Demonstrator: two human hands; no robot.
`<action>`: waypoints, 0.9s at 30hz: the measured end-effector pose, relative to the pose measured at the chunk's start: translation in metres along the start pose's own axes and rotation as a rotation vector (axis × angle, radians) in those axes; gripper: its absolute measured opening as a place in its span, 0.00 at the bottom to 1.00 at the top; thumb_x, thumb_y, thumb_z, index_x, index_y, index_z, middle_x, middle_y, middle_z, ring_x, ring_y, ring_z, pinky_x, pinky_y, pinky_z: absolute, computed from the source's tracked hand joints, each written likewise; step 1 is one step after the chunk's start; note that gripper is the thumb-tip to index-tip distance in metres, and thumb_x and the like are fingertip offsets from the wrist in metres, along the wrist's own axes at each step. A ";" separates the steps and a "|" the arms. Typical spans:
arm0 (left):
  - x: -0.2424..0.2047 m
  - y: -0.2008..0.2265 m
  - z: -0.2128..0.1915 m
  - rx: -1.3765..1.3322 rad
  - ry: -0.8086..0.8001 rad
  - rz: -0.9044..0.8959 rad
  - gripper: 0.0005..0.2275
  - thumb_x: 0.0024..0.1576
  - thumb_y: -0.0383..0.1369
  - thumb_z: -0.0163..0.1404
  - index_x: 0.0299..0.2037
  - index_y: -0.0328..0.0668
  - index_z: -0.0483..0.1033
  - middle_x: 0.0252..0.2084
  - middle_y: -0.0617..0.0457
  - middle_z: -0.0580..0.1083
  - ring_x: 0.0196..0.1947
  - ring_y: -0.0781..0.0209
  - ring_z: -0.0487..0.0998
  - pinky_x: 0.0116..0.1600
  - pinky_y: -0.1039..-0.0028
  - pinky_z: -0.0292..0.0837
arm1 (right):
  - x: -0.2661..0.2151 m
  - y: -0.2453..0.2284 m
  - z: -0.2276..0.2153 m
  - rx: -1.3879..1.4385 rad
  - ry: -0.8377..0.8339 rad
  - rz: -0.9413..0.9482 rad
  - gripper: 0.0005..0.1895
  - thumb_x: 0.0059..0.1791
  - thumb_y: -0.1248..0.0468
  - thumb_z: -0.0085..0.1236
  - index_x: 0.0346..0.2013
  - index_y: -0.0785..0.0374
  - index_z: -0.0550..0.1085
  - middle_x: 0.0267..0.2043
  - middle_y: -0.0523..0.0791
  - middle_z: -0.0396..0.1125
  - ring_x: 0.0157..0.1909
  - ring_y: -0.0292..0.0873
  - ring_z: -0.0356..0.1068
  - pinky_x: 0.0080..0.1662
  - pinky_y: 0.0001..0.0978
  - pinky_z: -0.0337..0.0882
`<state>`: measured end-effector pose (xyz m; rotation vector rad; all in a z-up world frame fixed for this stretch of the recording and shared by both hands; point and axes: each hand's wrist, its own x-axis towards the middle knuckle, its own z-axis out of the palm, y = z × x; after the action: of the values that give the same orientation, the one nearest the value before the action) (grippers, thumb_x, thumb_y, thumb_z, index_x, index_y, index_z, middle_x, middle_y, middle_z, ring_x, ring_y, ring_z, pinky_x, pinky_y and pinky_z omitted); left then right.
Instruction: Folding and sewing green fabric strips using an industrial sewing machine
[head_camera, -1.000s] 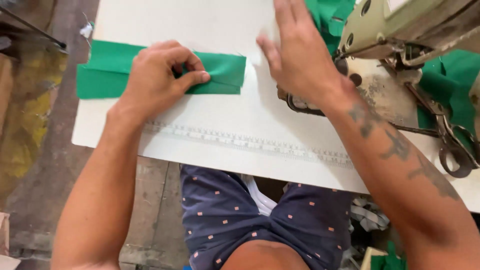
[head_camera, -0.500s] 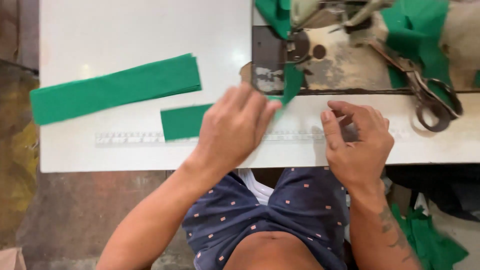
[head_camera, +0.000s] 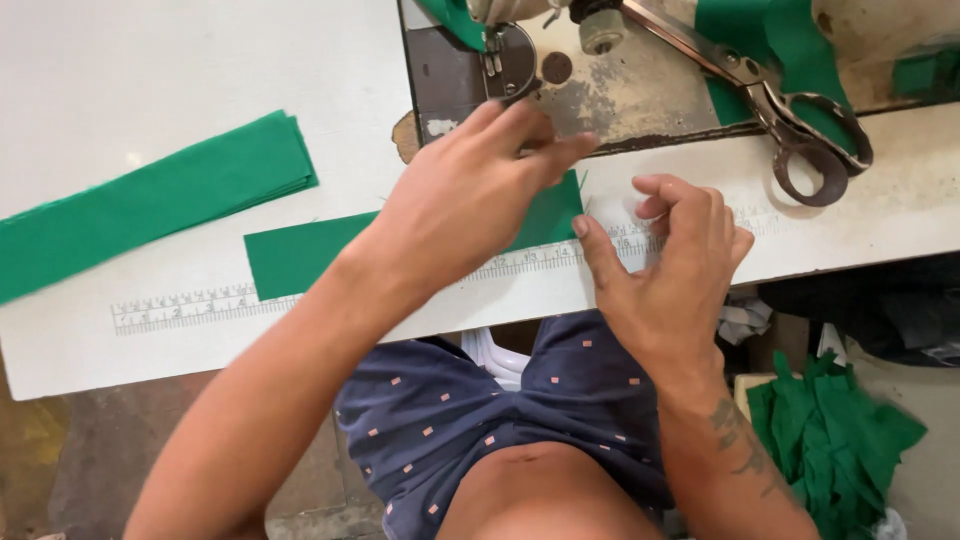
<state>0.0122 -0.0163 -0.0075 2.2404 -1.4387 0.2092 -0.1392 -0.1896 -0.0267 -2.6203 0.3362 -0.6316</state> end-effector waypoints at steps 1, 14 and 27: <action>0.010 -0.006 0.008 -0.001 -0.074 0.097 0.20 0.66 0.25 0.51 0.70 0.46 0.77 0.54 0.47 0.73 0.49 0.43 0.74 0.51 0.57 0.76 | -0.002 0.001 0.000 0.008 0.031 0.013 0.29 0.56 0.48 0.70 0.62 0.64 0.72 0.47 0.45 0.67 0.52 0.53 0.69 0.56 0.56 0.59; 0.023 -0.021 0.001 0.002 -0.152 0.267 0.08 0.60 0.21 0.57 0.44 0.44 0.75 0.45 0.48 0.71 0.46 0.43 0.78 0.35 0.52 0.76 | -0.004 0.000 0.006 -0.122 -0.013 -0.006 0.32 0.57 0.40 0.64 0.69 0.54 0.72 0.48 0.37 0.67 0.54 0.46 0.68 0.62 0.51 0.52; 0.009 -0.029 0.006 0.185 0.027 0.419 0.05 0.63 0.27 0.61 0.41 0.49 0.77 0.43 0.55 0.77 0.42 0.53 0.77 0.42 0.65 0.77 | -0.005 -0.010 0.006 -0.098 0.131 -0.325 0.04 0.59 0.59 0.72 0.47 0.51 0.84 0.44 0.37 0.77 0.42 0.45 0.70 0.58 0.47 0.52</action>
<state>0.0413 -0.0162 -0.0183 2.0353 -1.9294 0.5234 -0.1396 -0.1771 -0.0285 -2.7589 -0.0249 -0.9163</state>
